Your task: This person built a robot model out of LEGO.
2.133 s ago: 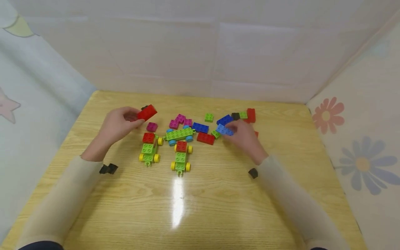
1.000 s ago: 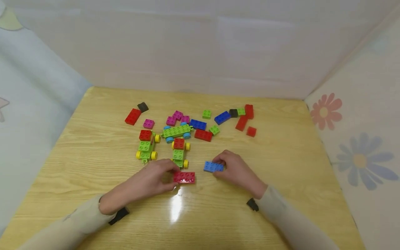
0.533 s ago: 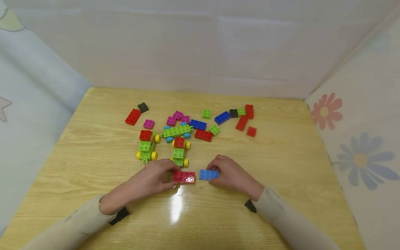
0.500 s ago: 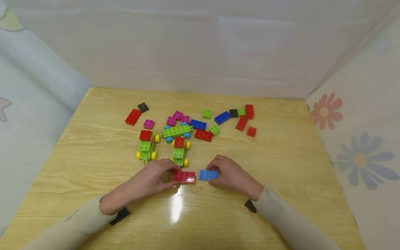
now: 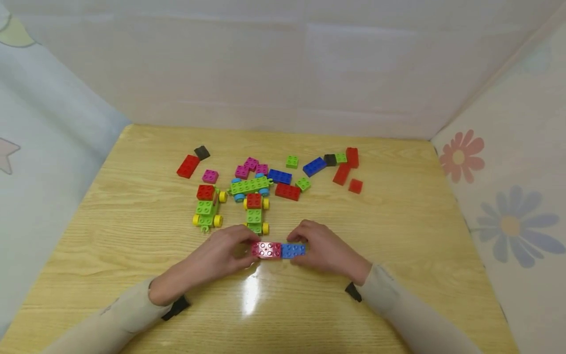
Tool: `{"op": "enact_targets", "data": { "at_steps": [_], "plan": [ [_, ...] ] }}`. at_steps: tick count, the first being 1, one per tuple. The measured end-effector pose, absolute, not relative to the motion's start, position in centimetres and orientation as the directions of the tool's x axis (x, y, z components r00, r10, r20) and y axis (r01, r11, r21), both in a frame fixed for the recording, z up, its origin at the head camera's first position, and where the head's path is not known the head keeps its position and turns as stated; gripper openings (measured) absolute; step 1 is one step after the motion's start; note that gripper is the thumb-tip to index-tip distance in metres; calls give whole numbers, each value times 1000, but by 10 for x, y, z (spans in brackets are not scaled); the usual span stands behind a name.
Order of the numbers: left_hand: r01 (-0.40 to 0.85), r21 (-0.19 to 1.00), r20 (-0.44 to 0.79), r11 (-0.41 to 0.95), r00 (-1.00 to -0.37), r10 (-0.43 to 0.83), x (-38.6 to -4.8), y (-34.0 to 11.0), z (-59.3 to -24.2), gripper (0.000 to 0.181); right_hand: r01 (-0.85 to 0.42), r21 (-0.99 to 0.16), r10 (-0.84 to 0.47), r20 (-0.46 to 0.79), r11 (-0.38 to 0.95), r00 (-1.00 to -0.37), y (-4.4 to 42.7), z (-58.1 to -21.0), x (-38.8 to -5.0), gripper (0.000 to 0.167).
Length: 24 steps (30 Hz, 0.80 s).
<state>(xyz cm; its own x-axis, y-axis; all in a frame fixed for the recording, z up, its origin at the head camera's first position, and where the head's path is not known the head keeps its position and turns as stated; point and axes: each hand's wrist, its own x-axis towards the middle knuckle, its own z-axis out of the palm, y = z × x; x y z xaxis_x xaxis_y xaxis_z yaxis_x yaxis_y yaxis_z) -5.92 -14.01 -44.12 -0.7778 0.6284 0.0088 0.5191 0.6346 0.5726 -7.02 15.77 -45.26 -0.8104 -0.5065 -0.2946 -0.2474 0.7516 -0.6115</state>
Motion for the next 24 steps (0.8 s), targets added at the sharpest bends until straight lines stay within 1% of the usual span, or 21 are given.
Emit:
{"op": "enact_targets", "data": {
  "at_steps": [4, 8, 13, 19, 24],
  "plan": [
    [515, 577, 5, 634, -779, 627, -60, -137, -442, 38, -252, -646, -519, -262, 720, -814, 158, -450, -71, 39],
    [514, 578, -1, 634, -776, 631, -61, -132, -440, 35, -280, -673, -549, -224, 685, -805, 158, -450, -71, 38],
    [521, 575, 0, 631, -772, 636, -63, -126, -437, 32, -288, -663, -539, -209, 692, -816, 157, -451, -70, 35],
    [532, 574, 8, 623, -764, 645, -66, -121, -437, 31, -270, -678, -521, -193, 683, -831, 158, -452, -68, 33],
    [531, 570, -11, 627, -759, 651, -69, -118, -436, 30, -275, -682, -518, -178, 678, -836, 160, -452, -68, 33]
  ]
}}
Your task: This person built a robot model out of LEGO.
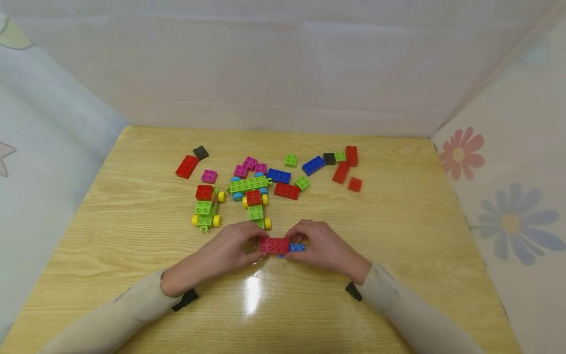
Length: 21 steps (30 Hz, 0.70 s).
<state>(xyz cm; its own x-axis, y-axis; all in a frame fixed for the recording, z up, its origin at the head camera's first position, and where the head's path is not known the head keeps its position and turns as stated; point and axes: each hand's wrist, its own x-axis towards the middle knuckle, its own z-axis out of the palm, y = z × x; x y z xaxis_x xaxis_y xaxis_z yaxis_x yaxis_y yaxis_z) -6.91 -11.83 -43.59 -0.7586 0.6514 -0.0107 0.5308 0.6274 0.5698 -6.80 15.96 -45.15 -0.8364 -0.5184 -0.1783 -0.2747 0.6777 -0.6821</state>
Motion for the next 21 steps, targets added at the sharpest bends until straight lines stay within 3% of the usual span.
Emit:
{"op": "enact_targets", "data": {
  "at_steps": [21],
  "plan": [
    [552, 528, -62, 645, -733, 678, -71, -113, -438, 29, -322, -634, -549, -196, 703, -813, 160, -456, -69, 27]
  ]
}}
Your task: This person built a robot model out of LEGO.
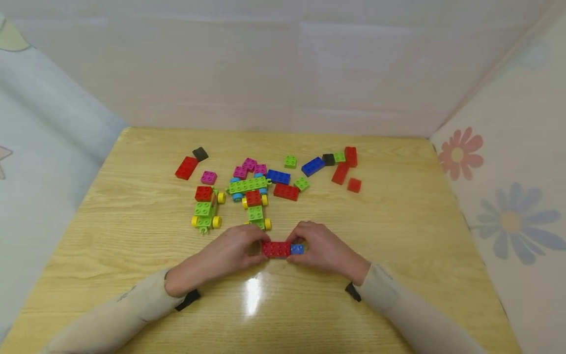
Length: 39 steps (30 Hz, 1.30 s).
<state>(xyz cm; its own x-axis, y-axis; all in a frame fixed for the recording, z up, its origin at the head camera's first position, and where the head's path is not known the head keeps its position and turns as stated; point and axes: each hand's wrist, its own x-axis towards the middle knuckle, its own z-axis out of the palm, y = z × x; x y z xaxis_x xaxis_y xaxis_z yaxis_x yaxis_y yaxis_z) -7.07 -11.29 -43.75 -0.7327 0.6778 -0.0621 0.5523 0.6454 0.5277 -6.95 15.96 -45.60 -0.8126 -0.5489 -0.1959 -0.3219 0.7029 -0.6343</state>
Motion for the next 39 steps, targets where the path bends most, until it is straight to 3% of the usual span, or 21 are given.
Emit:
{"op": "enact_targets", "data": {
  "at_steps": [13, 39],
  "plan": [
    [598, 470, 34, 649, -747, 664, -77, -111, -442, 22, -313, -591, -511, -200, 744, -836, 155, -454, -82, 26],
    [599, 446, 10, 665, -747, 665, -81, -109, -439, 18, -360, -541, -531, -197, 760, -824, 152, -452, -89, 28]
  ]
}}
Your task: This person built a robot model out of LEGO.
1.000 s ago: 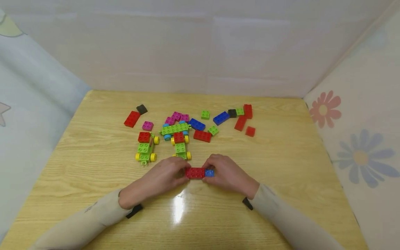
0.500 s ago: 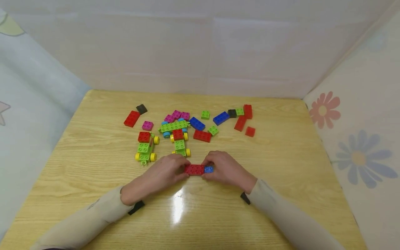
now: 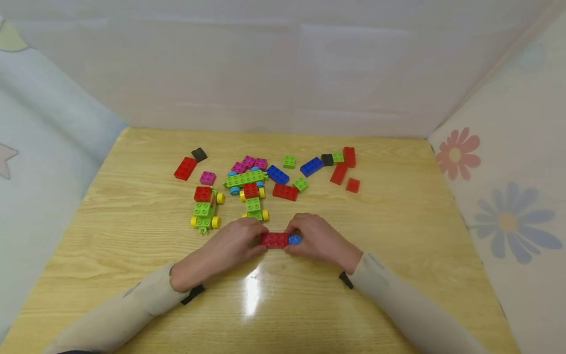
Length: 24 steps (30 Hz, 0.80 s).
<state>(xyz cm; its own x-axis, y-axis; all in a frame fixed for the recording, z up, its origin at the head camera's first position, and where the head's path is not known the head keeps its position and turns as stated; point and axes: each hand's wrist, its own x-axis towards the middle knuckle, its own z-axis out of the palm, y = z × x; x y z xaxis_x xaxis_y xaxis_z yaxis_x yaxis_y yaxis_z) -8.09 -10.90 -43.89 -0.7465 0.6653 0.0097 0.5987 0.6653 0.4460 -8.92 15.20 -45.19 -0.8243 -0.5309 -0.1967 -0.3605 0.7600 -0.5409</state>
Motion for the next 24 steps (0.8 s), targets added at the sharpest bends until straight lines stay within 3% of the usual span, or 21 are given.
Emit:
{"op": "enact_targets", "data": {
  "at_steps": [6, 11, 24],
  "plan": [
    [606, 432, 6, 668, -743, 669, -83, -108, -436, 26, -356, -534, -530, -216, 767, -820, 149, -449, -88, 30],
    [628, 409, 27, 661, -733, 680, -84, -102, -433, 31, -319, -577, -528, -236, 751, -816, 153, -443, -90, 43],
    [632, 416, -10, 654, -716, 698, -84, -93, -435, 32, -48, -688, -257, -204, 724, -944, 215, -424, -121, 55]
  ]
}}
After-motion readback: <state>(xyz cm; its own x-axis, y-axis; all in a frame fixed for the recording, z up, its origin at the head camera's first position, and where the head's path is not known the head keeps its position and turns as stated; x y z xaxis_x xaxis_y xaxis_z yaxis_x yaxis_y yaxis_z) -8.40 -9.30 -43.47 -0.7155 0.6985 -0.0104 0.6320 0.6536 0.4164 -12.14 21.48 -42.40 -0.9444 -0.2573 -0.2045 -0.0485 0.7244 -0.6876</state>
